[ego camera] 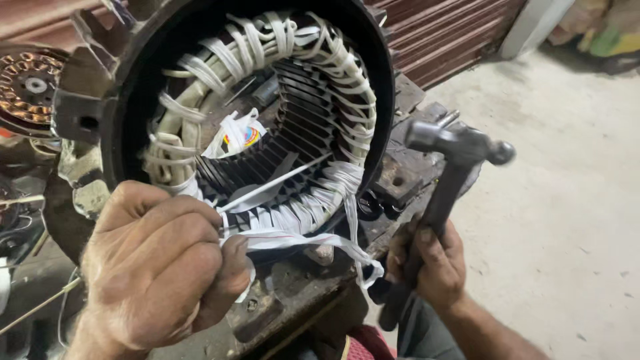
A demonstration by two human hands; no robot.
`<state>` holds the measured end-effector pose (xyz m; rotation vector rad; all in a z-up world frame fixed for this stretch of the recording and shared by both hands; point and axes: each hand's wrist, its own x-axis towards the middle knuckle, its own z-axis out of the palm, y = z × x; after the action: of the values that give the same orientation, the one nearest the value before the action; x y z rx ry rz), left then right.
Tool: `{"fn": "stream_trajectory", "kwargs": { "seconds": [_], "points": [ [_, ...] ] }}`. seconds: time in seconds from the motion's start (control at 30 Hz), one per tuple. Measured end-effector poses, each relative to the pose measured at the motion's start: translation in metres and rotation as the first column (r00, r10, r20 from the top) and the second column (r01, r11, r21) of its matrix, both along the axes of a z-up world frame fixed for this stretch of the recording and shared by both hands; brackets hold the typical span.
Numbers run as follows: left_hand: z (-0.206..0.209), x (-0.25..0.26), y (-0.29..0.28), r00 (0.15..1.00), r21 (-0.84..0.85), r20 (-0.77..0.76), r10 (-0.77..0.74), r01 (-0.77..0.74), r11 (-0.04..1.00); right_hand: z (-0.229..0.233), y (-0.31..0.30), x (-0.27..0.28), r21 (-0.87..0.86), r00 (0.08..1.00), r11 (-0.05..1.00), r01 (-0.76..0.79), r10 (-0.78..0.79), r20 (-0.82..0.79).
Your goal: The person secures white straps around a motor stator using a hammer and a metal rod. They repeatedly position the straps, tap them into place with the hammer, and adjust the tension by hand.
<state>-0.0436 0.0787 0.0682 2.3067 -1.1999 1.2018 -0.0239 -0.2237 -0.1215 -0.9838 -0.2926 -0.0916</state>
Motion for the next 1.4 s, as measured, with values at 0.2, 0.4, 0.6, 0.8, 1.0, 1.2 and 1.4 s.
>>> {"fn": "stream_trajectory", "kwargs": {
  "seconds": [0.2,0.4,0.6,0.8,1.0,1.2,1.4],
  "points": [
    [-0.011,0.009,0.006,0.997,0.065,0.060,0.046,-0.050,0.997,-0.008,-0.035,0.015,-0.242,0.979,0.961,-0.133,0.090,-0.183],
    [-0.022,-0.011,-0.056,0.976,-0.509,-0.216,-0.041,-0.076,0.857,0.010,-0.079,-0.005,-0.421,0.985,0.903,0.080,-0.006,0.173],
    [-0.111,0.011,-0.251,0.601,-0.951,-0.181,-0.778,0.095,0.295,0.119,-0.125,0.002,-0.581,0.793,0.649,0.492,-0.058,0.607],
    [-0.177,0.058,-0.252,0.680,-0.800,-0.346,-0.646,0.146,0.582,0.184,-0.069,0.020,-0.504,0.404,0.190,0.842,0.396,0.824],
    [-0.199,0.053,-0.231,0.682,-0.687,-0.390,-0.619,0.232,0.689,0.174,-0.033,0.037,-0.519,0.669,-0.436,0.736,0.586,0.457],
    [-0.196,0.052,-0.222,0.678,-0.540,-0.511,-0.528,0.224,0.811,0.156,-0.047,0.049,-0.405,0.644,-0.501,0.765,0.598,0.477],
    [-0.198,0.052,-0.219,0.674,-0.603,-0.458,-0.580,0.244,0.760,0.122,-0.083,0.023,-0.737,0.734,-0.124,0.664,0.294,0.612]
  ]
}}
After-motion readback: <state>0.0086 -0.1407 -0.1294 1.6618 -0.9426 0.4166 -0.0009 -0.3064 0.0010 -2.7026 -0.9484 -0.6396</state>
